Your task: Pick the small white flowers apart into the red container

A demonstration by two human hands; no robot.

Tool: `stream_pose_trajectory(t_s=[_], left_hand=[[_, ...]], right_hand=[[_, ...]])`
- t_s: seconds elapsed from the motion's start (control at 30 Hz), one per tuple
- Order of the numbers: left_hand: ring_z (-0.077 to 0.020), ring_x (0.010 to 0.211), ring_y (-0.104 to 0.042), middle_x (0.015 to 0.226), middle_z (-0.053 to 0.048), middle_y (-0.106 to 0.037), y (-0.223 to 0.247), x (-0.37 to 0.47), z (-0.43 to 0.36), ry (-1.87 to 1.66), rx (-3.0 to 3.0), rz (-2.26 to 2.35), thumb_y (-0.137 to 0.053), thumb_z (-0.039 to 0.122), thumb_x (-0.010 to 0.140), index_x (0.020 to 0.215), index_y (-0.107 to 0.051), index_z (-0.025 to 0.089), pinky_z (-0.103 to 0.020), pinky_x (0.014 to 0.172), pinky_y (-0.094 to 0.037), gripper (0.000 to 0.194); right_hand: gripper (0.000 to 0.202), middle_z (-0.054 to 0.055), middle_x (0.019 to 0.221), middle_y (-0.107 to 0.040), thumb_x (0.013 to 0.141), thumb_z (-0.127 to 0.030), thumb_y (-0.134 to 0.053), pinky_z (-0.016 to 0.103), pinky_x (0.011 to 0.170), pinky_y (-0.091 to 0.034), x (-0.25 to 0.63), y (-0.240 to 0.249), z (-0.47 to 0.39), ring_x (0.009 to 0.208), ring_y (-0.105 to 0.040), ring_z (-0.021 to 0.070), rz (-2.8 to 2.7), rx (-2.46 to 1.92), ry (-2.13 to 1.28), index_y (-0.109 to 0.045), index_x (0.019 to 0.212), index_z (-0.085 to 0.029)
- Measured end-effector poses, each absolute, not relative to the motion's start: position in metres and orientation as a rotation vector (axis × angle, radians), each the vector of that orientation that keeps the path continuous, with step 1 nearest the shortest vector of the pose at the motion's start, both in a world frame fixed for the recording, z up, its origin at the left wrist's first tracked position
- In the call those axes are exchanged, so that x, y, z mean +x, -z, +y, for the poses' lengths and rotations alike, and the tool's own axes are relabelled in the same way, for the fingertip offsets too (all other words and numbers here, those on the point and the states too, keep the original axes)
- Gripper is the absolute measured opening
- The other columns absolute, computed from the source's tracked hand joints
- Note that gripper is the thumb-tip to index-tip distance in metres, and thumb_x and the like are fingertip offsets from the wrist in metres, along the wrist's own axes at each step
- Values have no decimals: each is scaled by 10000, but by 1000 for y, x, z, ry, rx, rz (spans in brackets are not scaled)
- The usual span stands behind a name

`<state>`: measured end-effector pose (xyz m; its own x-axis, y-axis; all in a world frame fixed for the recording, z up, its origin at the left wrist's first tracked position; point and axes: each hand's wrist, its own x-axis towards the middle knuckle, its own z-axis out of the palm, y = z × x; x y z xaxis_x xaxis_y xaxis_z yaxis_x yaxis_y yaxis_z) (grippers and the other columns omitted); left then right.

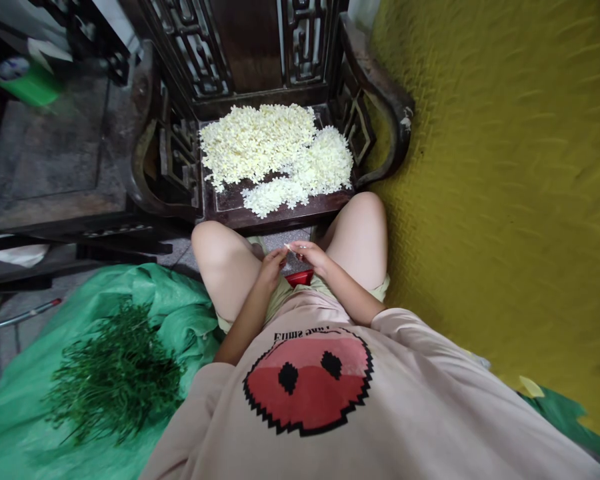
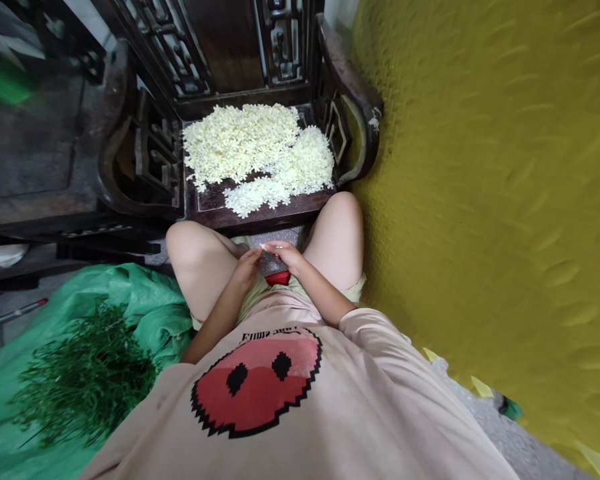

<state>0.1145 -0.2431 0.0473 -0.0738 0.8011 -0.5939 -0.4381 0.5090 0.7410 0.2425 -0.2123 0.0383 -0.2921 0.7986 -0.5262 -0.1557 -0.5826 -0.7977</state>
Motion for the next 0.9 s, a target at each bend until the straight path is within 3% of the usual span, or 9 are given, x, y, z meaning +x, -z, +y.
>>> stream_pose_trajectory(t_s=[0.2, 0.53, 0.9], left_hand=[[-65, 529, -453, 608, 14, -554, -50, 114, -242, -1048, 307, 1263, -765, 329, 592, 685, -630, 159, -215, 538, -333, 236], [-67, 539, -458, 597, 21, -570, -45, 113, -243, -1071, 379, 1280, -775, 339, 575, 690, -649, 153, -209, 539, -319, 252], [-57, 517, -442, 589, 28, -567, -48, 113, -242, -1081, 320, 1244, -760, 290, 591, 673, -639, 141, -207, 536, -314, 209]], right_hand=[[399, 7, 715, -635, 523, -421, -770, 230, 498, -293, 243, -40, -213, 529, -412, 72, -714, -1248, -2019, -672, 810, -161], [392, -29, 576, -561, 509, -413, -787, 234, 475, -226, 242, -36, -213, 482, -341, 58, -718, -1242, -1983, -691, 788, -156], [360, -30, 562, -548, 530, -389, -780, 238, 484, -222, 242, -36, -213, 489, -343, 62, -685, -1249, -1997, -686, 786, -154]])
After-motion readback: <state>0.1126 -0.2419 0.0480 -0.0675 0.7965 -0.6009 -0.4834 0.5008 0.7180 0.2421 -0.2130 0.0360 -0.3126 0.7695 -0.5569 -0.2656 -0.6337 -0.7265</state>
